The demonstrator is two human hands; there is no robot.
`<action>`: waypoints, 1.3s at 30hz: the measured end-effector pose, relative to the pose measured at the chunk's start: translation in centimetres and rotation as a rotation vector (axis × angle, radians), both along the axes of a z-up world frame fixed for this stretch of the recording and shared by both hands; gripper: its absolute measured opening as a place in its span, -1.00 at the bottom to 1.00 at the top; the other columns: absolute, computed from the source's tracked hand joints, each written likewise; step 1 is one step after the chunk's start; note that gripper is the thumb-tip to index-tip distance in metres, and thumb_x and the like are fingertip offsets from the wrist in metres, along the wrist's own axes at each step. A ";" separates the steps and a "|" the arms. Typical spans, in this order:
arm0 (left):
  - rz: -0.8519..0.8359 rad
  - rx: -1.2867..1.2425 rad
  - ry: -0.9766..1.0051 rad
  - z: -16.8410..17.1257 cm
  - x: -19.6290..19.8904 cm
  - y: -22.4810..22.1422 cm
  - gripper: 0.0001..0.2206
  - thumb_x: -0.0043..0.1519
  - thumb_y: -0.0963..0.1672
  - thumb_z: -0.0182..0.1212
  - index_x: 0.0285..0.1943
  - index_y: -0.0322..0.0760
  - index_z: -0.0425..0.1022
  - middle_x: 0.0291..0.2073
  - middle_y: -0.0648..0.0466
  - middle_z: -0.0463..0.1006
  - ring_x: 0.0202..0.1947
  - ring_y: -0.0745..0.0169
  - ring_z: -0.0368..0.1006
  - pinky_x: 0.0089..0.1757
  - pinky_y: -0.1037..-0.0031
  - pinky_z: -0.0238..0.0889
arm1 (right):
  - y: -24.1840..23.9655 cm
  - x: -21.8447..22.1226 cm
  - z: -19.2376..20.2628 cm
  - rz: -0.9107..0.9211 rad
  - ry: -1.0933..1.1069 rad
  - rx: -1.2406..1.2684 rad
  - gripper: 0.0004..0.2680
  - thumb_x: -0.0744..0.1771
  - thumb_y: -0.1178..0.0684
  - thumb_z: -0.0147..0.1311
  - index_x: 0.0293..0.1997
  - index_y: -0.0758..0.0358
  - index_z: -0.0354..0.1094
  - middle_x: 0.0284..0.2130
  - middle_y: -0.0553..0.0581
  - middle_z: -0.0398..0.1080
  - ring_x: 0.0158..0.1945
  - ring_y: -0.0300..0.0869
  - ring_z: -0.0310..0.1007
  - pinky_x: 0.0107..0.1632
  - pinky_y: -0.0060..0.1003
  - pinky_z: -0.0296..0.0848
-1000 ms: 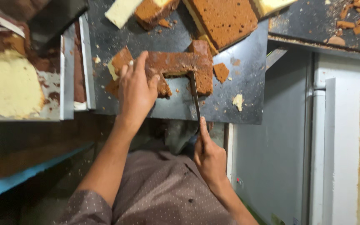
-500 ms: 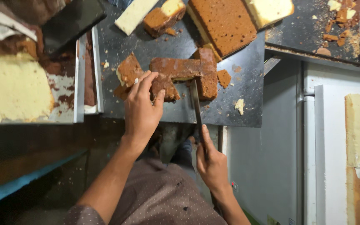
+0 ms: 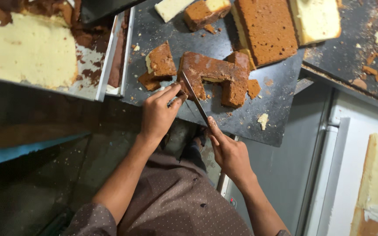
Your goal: The person cuts rectangular cakes into smaller pieces and shapes using a large knife on a work surface, moving the pieces between the counter and metal trays.
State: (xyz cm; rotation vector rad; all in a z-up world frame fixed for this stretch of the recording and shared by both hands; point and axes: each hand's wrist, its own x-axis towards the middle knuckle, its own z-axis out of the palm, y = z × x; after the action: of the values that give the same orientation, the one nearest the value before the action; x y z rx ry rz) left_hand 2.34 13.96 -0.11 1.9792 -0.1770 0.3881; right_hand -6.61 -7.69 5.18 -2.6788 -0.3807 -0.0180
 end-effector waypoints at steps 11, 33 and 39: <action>-0.058 -0.016 0.022 0.5 0.2 0.4 -0.72 0.21 -0.22 0.36 0.10 -0.38 0.60 -0.05 -0.19 0.65 -0.06 -0.07 0.63 -0.07 0.32 0.48 | 0.9 -0.6 -0.4 0.026 0.040 0.126 -0.50 0.36 0.18 0.12 0.50 0.03 0.06 -0.34 0.26 0.54 -0.47 0.12 0.52 -0.40 -0.06 0.46; -0.119 -0.142 0.035 -0.9 0.9 2.0 -0.70 0.16 -0.23 0.41 0.09 -0.36 0.61 -0.09 -0.15 0.67 -0.16 0.05 0.66 -0.14 0.39 0.54 | 2.2 -0.7 -0.2 -0.022 -0.017 0.049 -0.52 0.35 0.15 0.12 0.46 -0.07 0.12 -0.31 0.27 0.55 -0.41 0.17 0.52 -0.37 -0.02 0.47; -0.153 -0.240 0.107 -1.8 1.0 2.1 -0.67 0.17 -0.23 0.41 0.13 -0.35 0.59 -0.05 -0.14 0.66 -0.17 0.13 0.67 -0.15 0.45 0.59 | 2.6 -0.9 -0.1 -0.039 0.005 0.052 -0.51 0.34 0.16 0.13 0.47 -0.05 0.11 -0.30 0.26 0.55 -0.41 0.17 0.53 -0.36 -0.01 0.48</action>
State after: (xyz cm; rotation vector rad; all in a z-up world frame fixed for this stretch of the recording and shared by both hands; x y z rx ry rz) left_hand 3.33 16.04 -1.91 1.7321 -0.2023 0.1946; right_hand -7.56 -5.14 5.03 -2.6345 -0.3215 -0.0323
